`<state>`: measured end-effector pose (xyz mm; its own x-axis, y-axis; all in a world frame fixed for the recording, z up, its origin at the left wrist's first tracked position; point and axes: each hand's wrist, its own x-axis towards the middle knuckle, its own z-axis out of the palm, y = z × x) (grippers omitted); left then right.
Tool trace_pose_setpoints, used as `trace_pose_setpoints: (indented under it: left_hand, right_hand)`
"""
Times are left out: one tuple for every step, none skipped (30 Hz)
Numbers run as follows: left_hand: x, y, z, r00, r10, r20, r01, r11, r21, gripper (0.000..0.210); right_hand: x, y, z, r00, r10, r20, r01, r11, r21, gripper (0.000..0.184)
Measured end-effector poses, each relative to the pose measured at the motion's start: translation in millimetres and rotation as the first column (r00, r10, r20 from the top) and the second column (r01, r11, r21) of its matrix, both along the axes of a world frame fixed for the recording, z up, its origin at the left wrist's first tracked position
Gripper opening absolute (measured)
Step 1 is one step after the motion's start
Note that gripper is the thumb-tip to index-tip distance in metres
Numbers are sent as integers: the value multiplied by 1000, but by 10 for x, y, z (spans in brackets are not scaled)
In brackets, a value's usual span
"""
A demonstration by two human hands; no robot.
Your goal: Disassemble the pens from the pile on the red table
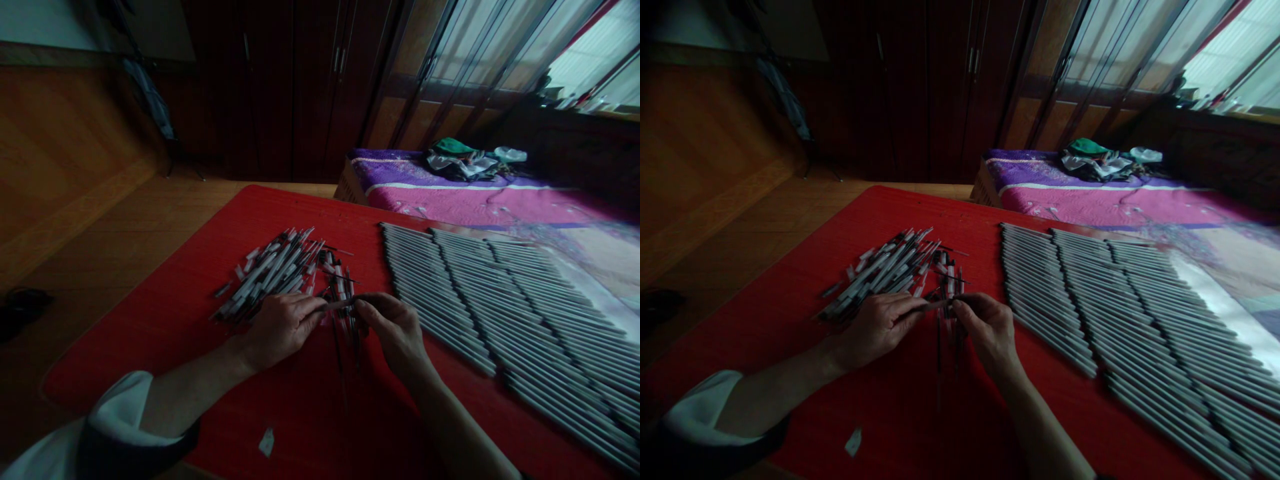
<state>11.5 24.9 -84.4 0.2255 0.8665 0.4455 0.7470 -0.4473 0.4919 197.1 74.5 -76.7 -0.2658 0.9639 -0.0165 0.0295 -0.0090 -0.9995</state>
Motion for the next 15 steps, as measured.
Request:
trace_pose_setpoints:
  left_hand:
    - [-3,0,0,1000,-1,-17,2,1000,18,19]
    - [-5,0,1,999,-3,-35,5,999,38,19]
    - [-8,-1,1,999,-4,-50,7,998,57,19]
    - [-10,-3,0,998,-6,-63,10,997,72,19]
    - [-11,-5,0,997,-7,-73,13,997,82,19]
    - [-12,-6,-1,997,-7,-82,15,996,91,19]
    - [-12,-7,-2,996,-7,-89,16,995,97,19]
    - [-12,-8,-3,996,-9,-94,18,995,100,19]
    - [-12,-8,-3,995,-10,-98,20,994,103,19]
    - [-11,-8,-4,995,-11,-101,21,994,104,19]
    - [-10,-7,-4,995,-11,-102,22,994,105,19]
    - [-10,-6,-4,994,-10,-105,21,994,104,19]
    - [-9,-6,-4,994,-7,-107,19,994,104,19]
    - [-9,-5,-4,994,-3,-110,15,994,106,19]
    - [-10,-5,-5,993,-1,-116,13,994,109,19]
  right_hand:
    - [1,-1,3,1000,-6,10,6,1000,4,25]
    - [-1,-4,6,1000,-8,20,8,1000,9,25]
    - [-3,-9,9,1000,-10,30,10,1000,17,25]
    - [-5,-14,11,999,-11,39,10,1000,26,25]
    - [-7,-20,12,999,-13,50,11,999,35,25]
    - [-8,-24,12,998,-13,63,10,999,41,25]
    - [-8,-28,11,997,-11,77,8,999,45,25]
    - [-7,-30,7,996,-8,91,4,999,47,25]
    - [-6,-30,3,994,-3,105,-3,999,49,26]
    - [-4,-29,-2,993,4,117,-11,998,55,26]
    - [-3,-26,-7,993,8,121,-16,998,67,25]
    - [-4,-23,-12,993,9,117,-19,997,81,24]
    - [-5,-20,-15,994,8,111,-19,995,94,24]
    - [-7,-18,-18,994,5,108,-16,994,106,24]
    - [-10,-17,-20,994,-1,109,-12,993,116,25]
